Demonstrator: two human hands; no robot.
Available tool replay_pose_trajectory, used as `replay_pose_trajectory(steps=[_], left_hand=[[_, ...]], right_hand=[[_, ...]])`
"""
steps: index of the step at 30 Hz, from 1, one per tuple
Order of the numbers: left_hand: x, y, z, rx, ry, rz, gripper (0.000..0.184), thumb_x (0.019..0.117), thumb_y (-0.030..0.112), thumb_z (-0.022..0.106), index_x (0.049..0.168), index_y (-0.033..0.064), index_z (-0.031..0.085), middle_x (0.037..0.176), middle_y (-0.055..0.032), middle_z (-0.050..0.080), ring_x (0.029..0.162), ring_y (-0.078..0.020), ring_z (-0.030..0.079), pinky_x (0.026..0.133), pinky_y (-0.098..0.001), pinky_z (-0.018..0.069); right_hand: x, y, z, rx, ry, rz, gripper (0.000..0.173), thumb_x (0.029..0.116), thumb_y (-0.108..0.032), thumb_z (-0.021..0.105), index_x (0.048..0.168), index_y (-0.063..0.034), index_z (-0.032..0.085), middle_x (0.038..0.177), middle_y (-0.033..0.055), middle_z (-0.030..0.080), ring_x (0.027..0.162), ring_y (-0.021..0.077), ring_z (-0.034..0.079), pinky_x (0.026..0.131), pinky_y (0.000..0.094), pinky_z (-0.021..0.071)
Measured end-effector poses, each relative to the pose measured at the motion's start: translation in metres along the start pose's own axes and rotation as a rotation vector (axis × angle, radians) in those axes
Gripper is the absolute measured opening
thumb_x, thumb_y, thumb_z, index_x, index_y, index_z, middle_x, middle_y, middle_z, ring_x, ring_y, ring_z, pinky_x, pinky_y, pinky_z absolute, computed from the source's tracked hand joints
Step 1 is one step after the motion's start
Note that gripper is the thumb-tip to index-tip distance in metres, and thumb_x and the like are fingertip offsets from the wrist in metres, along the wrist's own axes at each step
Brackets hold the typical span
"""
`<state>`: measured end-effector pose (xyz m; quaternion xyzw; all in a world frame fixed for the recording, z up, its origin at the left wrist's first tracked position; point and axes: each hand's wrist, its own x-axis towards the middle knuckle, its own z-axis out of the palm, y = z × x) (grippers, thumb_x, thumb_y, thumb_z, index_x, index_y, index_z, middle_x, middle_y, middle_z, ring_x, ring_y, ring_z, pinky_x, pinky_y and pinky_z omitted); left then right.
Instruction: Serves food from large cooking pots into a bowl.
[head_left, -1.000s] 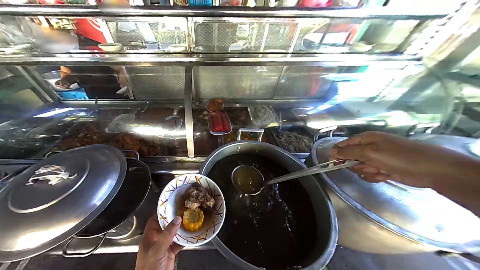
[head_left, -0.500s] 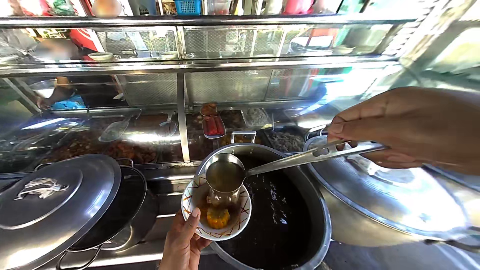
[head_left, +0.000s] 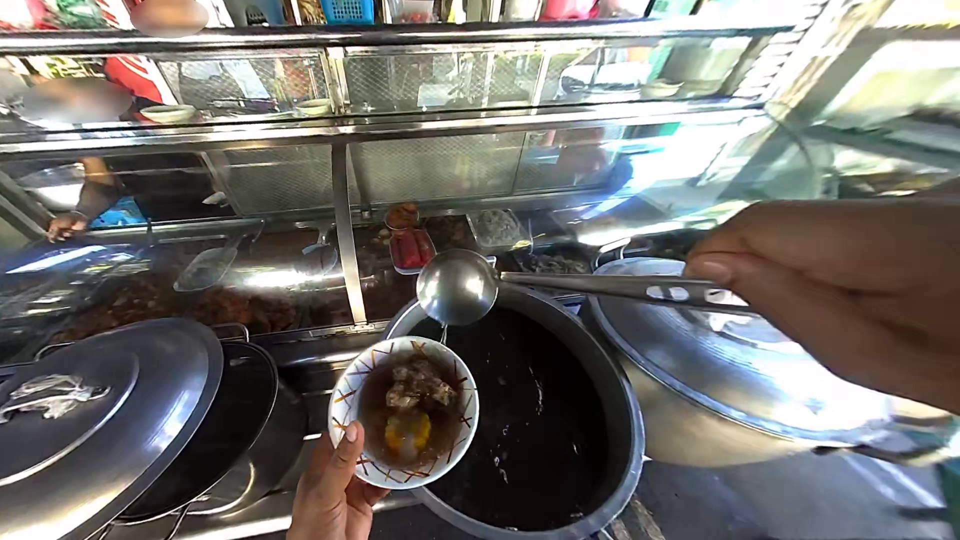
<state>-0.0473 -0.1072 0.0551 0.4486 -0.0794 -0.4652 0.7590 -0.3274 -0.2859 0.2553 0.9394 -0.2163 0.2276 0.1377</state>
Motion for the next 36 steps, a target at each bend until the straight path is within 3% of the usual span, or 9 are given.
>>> replay_pose_trajectory(steps=[4,10,16,19,21,23,26,30,36], left_hand=[[-0.001,0.009,-0.014,0.035,0.051,0.048,0.028,0.11,0.022,0.037,0.135,0.0101,0.042,0.105,-0.0085,0.073,0.085,-0.0198,0.076,0.069,-0.0365,0.0659],[-0.009,0.025,-0.035,0.038,0.084,0.111,0.023,0.1106,0.025,0.033,0.129,0.0137,0.043,0.102,-0.0025,0.074,0.084,-0.0149,0.076,0.069,-0.0328,0.0662],[-0.013,0.03,-0.061,0.05,0.041,0.168,0.025,0.1072,0.031,0.04,0.125,0.0141,0.045,0.106,-0.0014,0.074,0.091,-0.0147,0.075,0.077,-0.034,0.0657],[-0.016,0.03,-0.073,0.007,0.008,0.197,0.026,0.1048,0.03,0.049,0.122,0.0112,0.05,0.108,-0.0056,0.075,0.094,-0.0187,0.075,0.08,-0.0383,0.0654],[-0.018,0.029,-0.08,0.006,0.02,0.212,0.023,0.1053,0.028,0.047,0.121,0.0126,0.049,0.107,-0.0038,0.075,0.095,-0.0172,0.075,0.081,-0.0376,0.065],[-0.023,0.029,-0.084,0.027,0.064,0.224,0.015,0.1072,0.027,0.043,0.118,0.0168,0.049,0.104,0.0028,0.075,0.093,-0.0118,0.075,0.081,-0.0336,0.065],[-0.03,0.028,-0.094,0.046,0.064,0.24,0.028,0.1024,0.028,0.054,0.124,0.0139,0.045,0.109,-0.0006,0.073,0.097,-0.0154,0.074,0.083,-0.0368,0.0644],[-0.039,0.029,-0.096,0.052,0.095,0.277,0.016,0.1041,0.026,0.054,0.117,0.0196,0.047,0.103,0.007,0.074,0.095,-0.0088,0.073,0.085,-0.0324,0.0635],[-0.044,0.029,-0.103,0.041,0.082,0.269,0.029,0.1011,0.029,0.058,0.122,0.0146,0.045,0.108,-0.0008,0.074,0.097,-0.0157,0.074,0.085,-0.0376,0.0643]], right_hand=[[-0.005,0.002,0.031,-0.145,-0.088,-0.055,0.025,0.0963,-0.023,0.044,0.081,-0.0125,0.062,0.051,-0.003,0.046,0.041,0.0176,0.051,0.036,0.0369,0.0363],[-0.019,-0.005,0.092,-0.279,-0.388,-0.026,0.007,0.0886,-0.005,0.069,0.083,-0.0067,0.065,0.053,0.0041,0.053,0.048,0.0253,0.06,0.044,0.0409,0.0461],[-0.022,-0.003,0.154,-0.28,-0.54,-0.061,0.005,0.0939,-0.001,0.063,0.09,-0.0017,0.065,0.061,0.0083,0.06,0.057,0.0274,0.066,0.051,0.0409,0.0521],[-0.006,-0.011,0.17,-0.297,-0.852,0.108,0.024,0.1082,-0.016,0.047,0.102,-0.0012,0.065,0.08,0.0134,0.067,0.078,0.0326,0.07,0.068,0.0454,0.0544],[0.005,-0.012,0.181,-0.27,-1.002,0.189,0.026,0.1086,-0.016,0.045,0.107,0.0001,0.066,0.09,0.017,0.07,0.089,0.0362,0.07,0.073,0.0493,0.0542],[0.009,-0.006,0.197,-0.222,-1.033,0.246,0.028,0.1084,-0.018,0.047,0.108,0.0007,0.068,0.096,0.0194,0.07,0.095,0.0389,0.07,0.077,0.0528,0.0544],[0.02,0.007,0.211,-0.147,-1.053,0.39,0.032,0.1079,-0.024,0.049,0.106,-0.0005,0.071,0.105,0.0202,0.07,0.105,0.0394,0.068,0.083,0.0571,0.0538],[0.03,0.022,0.225,-0.043,-1.031,0.506,0.041,0.1097,-0.032,0.044,0.102,-0.0015,0.071,0.109,0.0201,0.07,0.11,0.0393,0.066,0.086,0.0593,0.0529],[0.051,0.013,0.234,0.206,-0.976,0.619,0.045,0.1092,-0.029,0.046,0.09,0.0045,0.068,0.102,0.0236,0.068,0.104,0.0389,0.066,0.087,0.0583,0.0503]])
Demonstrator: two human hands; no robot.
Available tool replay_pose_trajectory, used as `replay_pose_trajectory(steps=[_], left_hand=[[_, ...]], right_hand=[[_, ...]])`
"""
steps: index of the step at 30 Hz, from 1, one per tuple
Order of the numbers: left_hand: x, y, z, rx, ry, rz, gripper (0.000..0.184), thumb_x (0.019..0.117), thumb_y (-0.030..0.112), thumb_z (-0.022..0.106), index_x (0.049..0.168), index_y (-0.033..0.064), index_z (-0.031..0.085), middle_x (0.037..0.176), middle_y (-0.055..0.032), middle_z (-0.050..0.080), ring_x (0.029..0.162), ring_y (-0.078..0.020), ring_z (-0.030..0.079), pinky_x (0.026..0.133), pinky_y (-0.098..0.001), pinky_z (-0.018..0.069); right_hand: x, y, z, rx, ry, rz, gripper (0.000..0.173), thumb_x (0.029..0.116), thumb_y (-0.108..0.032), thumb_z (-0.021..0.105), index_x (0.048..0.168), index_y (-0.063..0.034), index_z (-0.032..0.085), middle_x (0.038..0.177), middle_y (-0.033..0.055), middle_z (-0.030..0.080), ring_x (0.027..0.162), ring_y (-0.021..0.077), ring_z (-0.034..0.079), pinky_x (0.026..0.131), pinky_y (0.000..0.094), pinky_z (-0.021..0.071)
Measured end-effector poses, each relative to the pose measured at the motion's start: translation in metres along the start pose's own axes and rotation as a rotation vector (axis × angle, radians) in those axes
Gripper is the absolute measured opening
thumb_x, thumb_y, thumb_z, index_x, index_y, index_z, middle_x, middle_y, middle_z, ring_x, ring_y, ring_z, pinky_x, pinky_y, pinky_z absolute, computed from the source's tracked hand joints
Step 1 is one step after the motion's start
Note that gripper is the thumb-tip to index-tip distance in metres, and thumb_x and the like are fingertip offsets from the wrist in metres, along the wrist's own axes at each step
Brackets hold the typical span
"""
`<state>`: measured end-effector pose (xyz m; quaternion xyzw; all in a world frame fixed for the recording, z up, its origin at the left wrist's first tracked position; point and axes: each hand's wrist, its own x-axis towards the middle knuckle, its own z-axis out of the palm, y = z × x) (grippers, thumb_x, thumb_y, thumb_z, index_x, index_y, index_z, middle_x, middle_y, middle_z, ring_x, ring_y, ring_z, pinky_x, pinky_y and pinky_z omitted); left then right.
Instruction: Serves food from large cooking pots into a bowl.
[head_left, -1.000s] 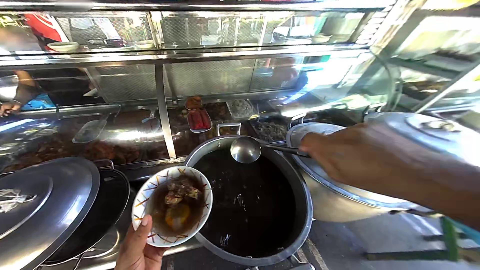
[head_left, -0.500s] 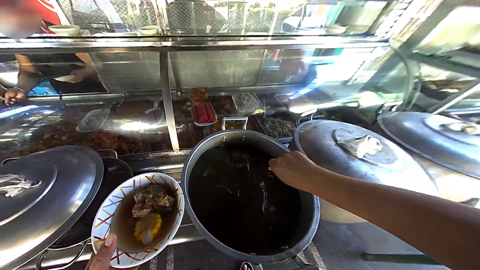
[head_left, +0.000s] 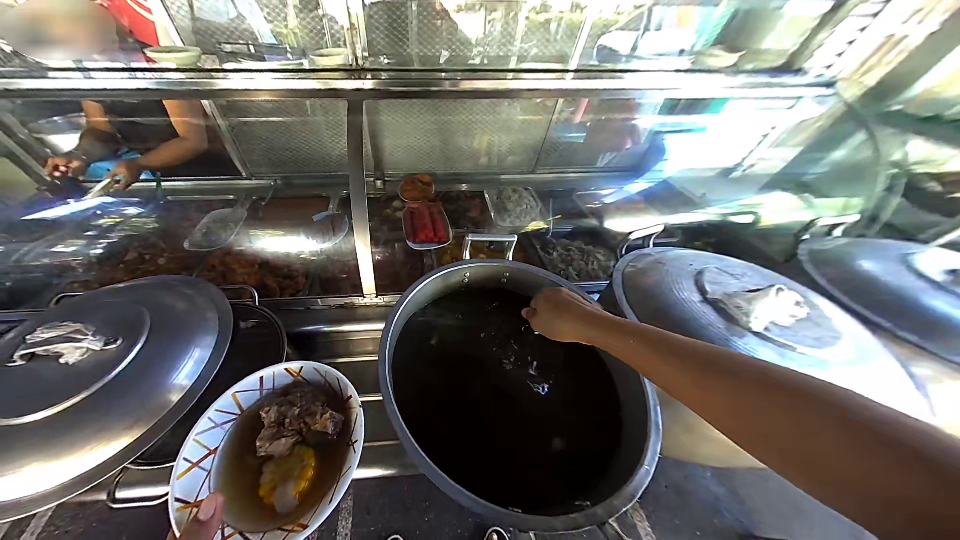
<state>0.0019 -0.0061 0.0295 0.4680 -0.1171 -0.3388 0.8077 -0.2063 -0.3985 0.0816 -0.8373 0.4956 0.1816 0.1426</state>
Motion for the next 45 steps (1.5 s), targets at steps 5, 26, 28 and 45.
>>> replay_pose_trajectory(steps=[5,26,28,45], left_hand=[[-0.005,0.003,-0.003,-0.012,-0.031,0.035,0.02,0.1019,0.029,0.058,0.117,0.0163,0.052,0.107,0.0005,0.075,0.098,-0.0137,0.074,0.086,-0.0345,0.0635],[0.01,0.005,0.013,-0.048,-0.048,-0.065,0.021,0.1056,0.022,0.045,0.124,0.0126,0.044,0.105,-0.0037,0.074,0.092,-0.0166,0.076,0.079,-0.0368,0.0655],[0.014,0.005,0.023,-0.033,-0.019,-0.109,0.022,0.1073,0.022,0.041,0.127,0.0119,0.042,0.106,-0.0054,0.074,0.09,-0.0174,0.076,0.076,-0.0359,0.066],[0.077,-0.028,0.109,-0.015,-0.044,-0.209,0.034,0.1054,0.011,0.049,0.138,0.0032,0.043,0.107,-0.0212,0.068,0.084,-0.0293,0.074,0.067,-0.0402,0.0652]], right_hand=[[-0.005,-0.012,-0.013,0.237,-0.046,0.123,0.039,0.1096,-0.029,0.046,0.097,0.0001,0.068,0.081,0.0107,0.064,0.062,0.0172,0.055,0.06,0.0366,0.0462],[-0.039,0.001,-0.089,0.488,0.096,0.153,0.038,0.1094,-0.03,0.048,0.088,-0.0039,0.065,0.058,0.0,0.048,0.041,0.0065,0.036,0.041,0.023,0.0322],[-0.05,-0.001,-0.1,0.408,0.128,0.146,0.037,0.1093,-0.03,0.049,0.09,-0.0031,0.066,0.061,0.0012,0.05,0.043,0.007,0.036,0.043,0.0238,0.0322],[-0.152,0.005,-0.213,0.458,0.362,-0.019,0.035,0.1073,-0.022,0.048,0.076,-0.0108,0.059,0.052,-0.0038,0.043,0.038,0.0026,0.032,0.036,0.0174,0.0269]])
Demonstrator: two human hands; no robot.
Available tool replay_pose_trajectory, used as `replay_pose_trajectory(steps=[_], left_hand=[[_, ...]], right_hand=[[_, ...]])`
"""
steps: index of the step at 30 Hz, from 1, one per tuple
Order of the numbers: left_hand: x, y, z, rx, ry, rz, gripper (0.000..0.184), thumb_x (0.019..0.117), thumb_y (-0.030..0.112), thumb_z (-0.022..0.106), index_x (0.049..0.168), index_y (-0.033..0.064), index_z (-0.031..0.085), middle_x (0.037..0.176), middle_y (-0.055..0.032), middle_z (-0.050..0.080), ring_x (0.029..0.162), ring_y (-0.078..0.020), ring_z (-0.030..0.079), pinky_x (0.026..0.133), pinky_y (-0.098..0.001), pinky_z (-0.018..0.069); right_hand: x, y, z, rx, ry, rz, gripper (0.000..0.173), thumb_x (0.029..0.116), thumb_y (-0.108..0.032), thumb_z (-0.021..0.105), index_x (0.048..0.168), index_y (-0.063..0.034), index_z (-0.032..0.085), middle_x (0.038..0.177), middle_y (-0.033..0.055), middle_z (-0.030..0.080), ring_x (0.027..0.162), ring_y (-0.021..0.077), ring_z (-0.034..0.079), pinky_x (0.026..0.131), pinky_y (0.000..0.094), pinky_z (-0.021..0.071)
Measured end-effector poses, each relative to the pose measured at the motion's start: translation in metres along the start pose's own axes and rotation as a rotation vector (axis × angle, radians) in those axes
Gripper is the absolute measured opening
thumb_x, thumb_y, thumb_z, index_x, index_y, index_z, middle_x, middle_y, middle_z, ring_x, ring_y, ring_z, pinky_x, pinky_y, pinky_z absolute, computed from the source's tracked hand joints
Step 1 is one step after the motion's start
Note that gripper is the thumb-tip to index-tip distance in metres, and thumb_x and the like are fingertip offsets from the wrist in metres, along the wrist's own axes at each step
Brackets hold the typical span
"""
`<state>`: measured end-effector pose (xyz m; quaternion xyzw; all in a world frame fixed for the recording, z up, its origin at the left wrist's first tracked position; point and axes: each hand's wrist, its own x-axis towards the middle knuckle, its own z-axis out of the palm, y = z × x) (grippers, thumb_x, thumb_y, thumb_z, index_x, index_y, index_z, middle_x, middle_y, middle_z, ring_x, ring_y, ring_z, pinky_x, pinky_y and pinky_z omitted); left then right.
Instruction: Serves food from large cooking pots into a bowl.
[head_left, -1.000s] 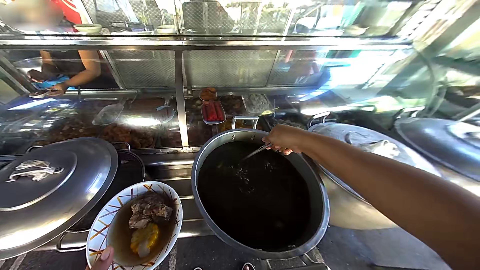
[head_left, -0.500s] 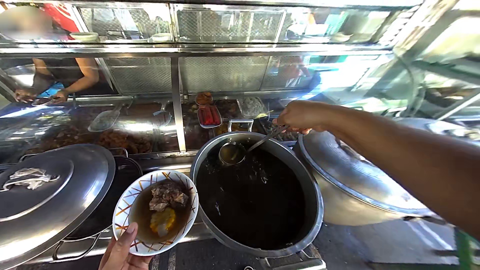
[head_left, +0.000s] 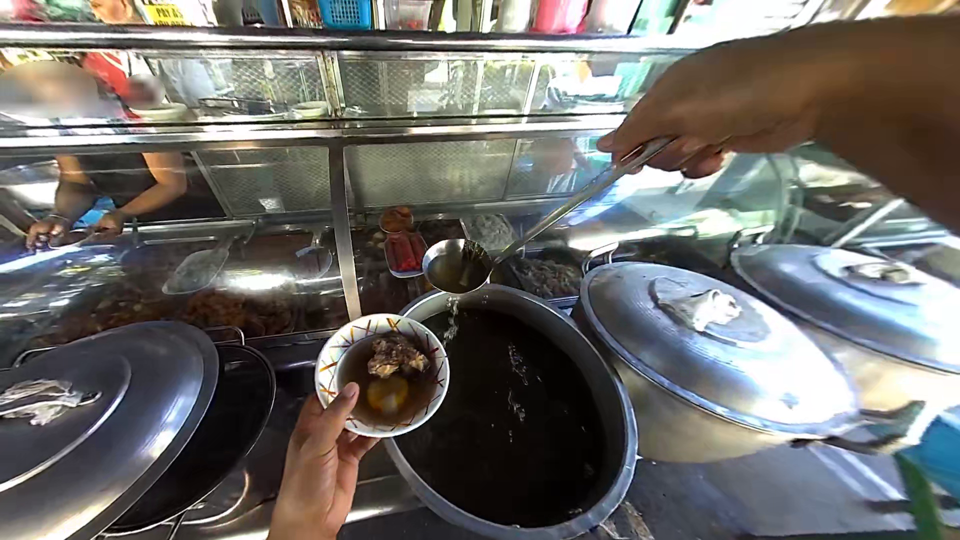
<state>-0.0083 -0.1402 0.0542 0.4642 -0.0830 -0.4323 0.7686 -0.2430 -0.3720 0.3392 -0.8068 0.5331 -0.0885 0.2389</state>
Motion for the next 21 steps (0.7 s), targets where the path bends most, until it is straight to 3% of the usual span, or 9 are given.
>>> replay_pose_trajectory(steps=[8,14,21], left_hand=[[0.017,-0.016,0.048,-0.094,-0.01,-0.096,0.034,0.1068,0.018,0.051,0.137,0.0023,0.044,0.113,-0.0218,0.066,0.09,-0.031,0.074,0.074,-0.0419,0.0646],[0.015,-0.022,0.064,-0.146,-0.014,-0.113,0.036,0.1075,0.024,0.05,0.137,0.0048,0.044,0.114,-0.0195,0.066,0.091,-0.0302,0.074,0.075,-0.0413,0.0648],[0.013,-0.025,0.06,-0.17,-0.014,-0.091,0.036,0.1078,0.027,0.048,0.137,0.0069,0.044,0.116,-0.0188,0.066,0.094,-0.03,0.074,0.076,-0.0416,0.0648]], right_hand=[[-0.027,0.011,-0.006,0.277,-0.091,-0.048,0.038,0.1083,-0.022,0.045,0.075,-0.0115,0.058,0.05,-0.0039,0.043,0.037,0.0015,0.035,0.035,0.0147,0.0281],[-0.036,0.048,0.038,0.5,-0.246,0.043,0.04,0.11,-0.025,0.041,0.075,-0.0102,0.054,0.048,-0.0031,0.039,0.037,0.0028,0.036,0.036,0.0164,0.0321],[-0.043,0.119,0.114,0.996,-0.409,0.195,0.044,0.1111,-0.032,0.034,0.079,-0.0111,0.056,0.049,-0.0071,0.034,0.037,-0.0005,0.032,0.037,0.0151,0.0338]])
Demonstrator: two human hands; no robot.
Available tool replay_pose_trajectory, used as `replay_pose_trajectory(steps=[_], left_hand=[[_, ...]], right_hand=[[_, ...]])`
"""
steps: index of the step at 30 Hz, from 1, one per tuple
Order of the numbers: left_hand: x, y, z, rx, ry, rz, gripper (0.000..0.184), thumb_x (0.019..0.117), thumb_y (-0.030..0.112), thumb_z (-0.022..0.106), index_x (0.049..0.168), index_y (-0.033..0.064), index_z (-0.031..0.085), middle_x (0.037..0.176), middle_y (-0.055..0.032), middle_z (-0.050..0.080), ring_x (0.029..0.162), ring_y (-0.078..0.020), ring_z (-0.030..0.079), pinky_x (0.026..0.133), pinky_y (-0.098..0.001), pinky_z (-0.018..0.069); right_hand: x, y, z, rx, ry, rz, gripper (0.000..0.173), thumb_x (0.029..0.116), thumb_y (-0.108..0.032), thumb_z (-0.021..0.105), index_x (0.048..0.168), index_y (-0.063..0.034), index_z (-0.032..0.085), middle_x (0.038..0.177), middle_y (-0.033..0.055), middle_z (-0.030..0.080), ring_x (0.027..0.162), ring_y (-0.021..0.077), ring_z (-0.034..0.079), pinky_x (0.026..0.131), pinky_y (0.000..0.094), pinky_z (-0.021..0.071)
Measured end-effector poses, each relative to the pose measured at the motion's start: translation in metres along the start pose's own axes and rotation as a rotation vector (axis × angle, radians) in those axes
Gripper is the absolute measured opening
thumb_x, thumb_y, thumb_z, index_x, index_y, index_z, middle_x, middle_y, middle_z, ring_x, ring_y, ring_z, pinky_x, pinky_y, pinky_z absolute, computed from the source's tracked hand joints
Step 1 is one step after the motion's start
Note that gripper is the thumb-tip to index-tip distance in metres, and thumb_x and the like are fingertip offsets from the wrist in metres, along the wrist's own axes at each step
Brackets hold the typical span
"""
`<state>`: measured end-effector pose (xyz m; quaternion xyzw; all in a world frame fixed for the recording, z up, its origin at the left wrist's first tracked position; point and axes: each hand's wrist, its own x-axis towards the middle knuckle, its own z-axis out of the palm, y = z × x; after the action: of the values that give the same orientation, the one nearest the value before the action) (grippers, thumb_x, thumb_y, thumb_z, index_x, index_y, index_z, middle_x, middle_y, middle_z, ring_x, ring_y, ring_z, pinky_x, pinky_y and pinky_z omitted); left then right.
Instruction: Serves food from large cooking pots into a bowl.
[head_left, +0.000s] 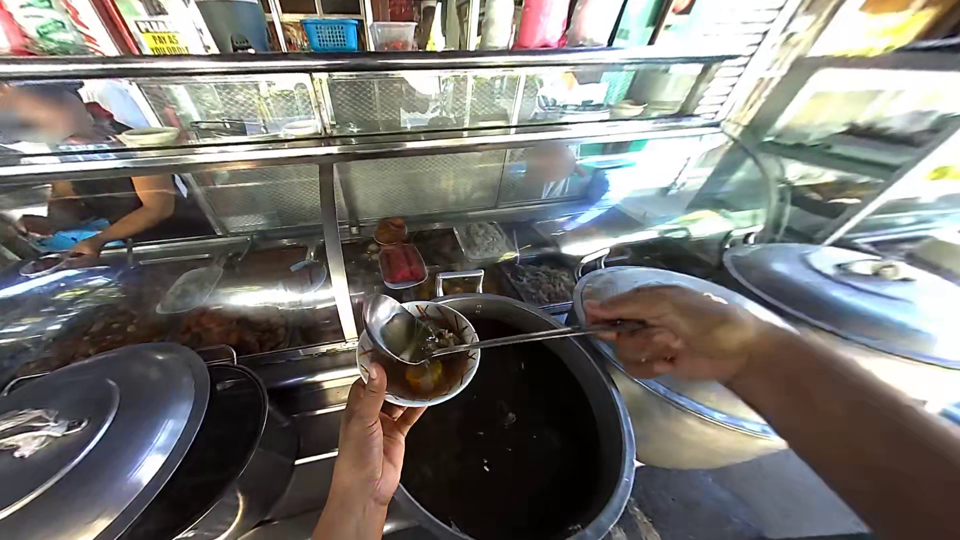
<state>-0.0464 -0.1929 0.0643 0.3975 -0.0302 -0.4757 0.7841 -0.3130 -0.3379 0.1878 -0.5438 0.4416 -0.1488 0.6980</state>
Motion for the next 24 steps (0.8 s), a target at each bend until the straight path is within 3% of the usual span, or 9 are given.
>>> replay_pose_trajectory(steps=[6,9,11,13,15,17,19,21,24], left_hand=[[-0.002,-0.003,-0.004,0.038,0.024,0.012,0.032,0.1087,0.026,0.046,0.134,0.0073,0.045,0.113,-0.0179,0.067,0.091,-0.0288,0.074,0.075,-0.0409,0.0643],[-0.002,-0.005,-0.002,0.047,0.041,0.016,0.032,0.1086,0.027,0.046,0.134,0.0075,0.045,0.112,-0.0173,0.067,0.09,-0.0285,0.074,0.075,-0.0405,0.0642],[-0.002,-0.006,-0.002,0.049,0.047,0.015,0.032,0.1088,0.027,0.046,0.134,0.0066,0.045,0.113,-0.0178,0.067,0.091,-0.0287,0.074,0.076,-0.0405,0.0642],[-0.002,-0.005,-0.003,0.051,0.058,0.015,0.031,0.1087,0.026,0.046,0.133,0.0066,0.046,0.113,-0.0177,0.067,0.091,-0.0283,0.074,0.076,-0.0403,0.0642],[-0.003,-0.003,-0.006,0.048,0.059,0.025,0.03,0.1086,0.026,0.046,0.132,0.007,0.047,0.112,-0.0168,0.067,0.092,-0.0279,0.074,0.076,-0.0404,0.0643],[-0.005,0.0,-0.011,0.059,0.051,0.044,0.03,0.1086,0.026,0.046,0.132,0.0078,0.049,0.111,-0.0162,0.068,0.092,-0.0277,0.074,0.076,-0.0402,0.0645],[-0.008,0.005,-0.019,0.086,0.042,0.075,0.032,0.1088,0.026,0.045,0.135,0.0093,0.049,0.113,-0.0152,0.069,0.093,-0.0266,0.074,0.076,-0.0391,0.0648],[-0.013,0.01,-0.026,0.11,0.042,0.106,0.032,0.1092,0.026,0.044,0.136,0.0101,0.05,0.113,-0.0144,0.069,0.092,-0.025,0.075,0.074,-0.0375,0.0651],[-0.02,0.017,-0.036,0.125,0.059,0.138,0.032,0.1097,0.029,0.042,0.136,0.0119,0.05,0.112,-0.0132,0.07,0.092,-0.0241,0.075,0.075,-0.0369,0.065]], right_hand=[[0.0,0.085,0.017,0.562,-0.362,0.045,0.046,0.1116,-0.038,0.032,0.082,-0.0148,0.059,0.053,-0.0125,0.037,0.04,-0.0068,0.037,0.04,0.0085,0.0375],[-0.006,0.108,0.04,0.804,-0.491,-0.011,0.042,0.1113,-0.034,0.036,0.086,-0.0123,0.061,0.053,-0.0121,0.04,0.041,-0.0051,0.044,0.042,0.011,0.0441],[-0.007,0.109,0.046,0.819,-0.537,-0.102,0.037,0.1104,-0.032,0.042,0.088,-0.0105,0.062,0.055,-0.0117,0.041,0.043,-0.0041,0.047,0.045,0.0123,0.0473],[-0.016,0.095,0.043,0.622,-0.354,-0.235,0.038,0.1092,-0.034,0.043,0.085,-0.0137,0.063,0.054,-0.0135,0.039,0.043,-0.006,0.042,0.044,0.0111,0.042],[-0.028,0.07,0.033,0.296,0.0,-0.355,0.043,0.1091,-0.034,0.041,0.076,-0.0169,0.062,0.051,-0.011,0.037,0.041,-0.0042,0.034,0.04,0.0128,0.0351],[-0.038,0.048,0.012,-0.108,0.229,-0.501,0.036,0.1067,-0.029,0.045,0.077,-0.0176,0.063,0.051,-0.0065,0.041,0.04,0.0003,0.036,0.039,0.0158,0.0343],[-0.048,0.035,-0.017,-0.585,0.355,-0.643,0.027,0.0974,-0.035,0.061,0.077,-0.0194,0.066,0.053,-0.0037,0.05,0.04,0.0046,0.043,0.038,0.0196,0.0356],[-0.054,0.031,-0.032,-0.986,0.463,-0.716,0.027,0.0917,-0.045,0.066,0.073,-0.0261,0.065,0.056,-0.0098,0.056,0.044,0.0031,0.048,0.038,0.0238,0.0371],[-0.052,0.046,-0.028,-1.302,0.45,-0.766,0.028,0.0897,-0.043,0.063,0.067,-0.0271,0.058,0.053,-0.0151,0.048,0.045,-0.0004,0.045,0.039,0.0257,0.0342]])
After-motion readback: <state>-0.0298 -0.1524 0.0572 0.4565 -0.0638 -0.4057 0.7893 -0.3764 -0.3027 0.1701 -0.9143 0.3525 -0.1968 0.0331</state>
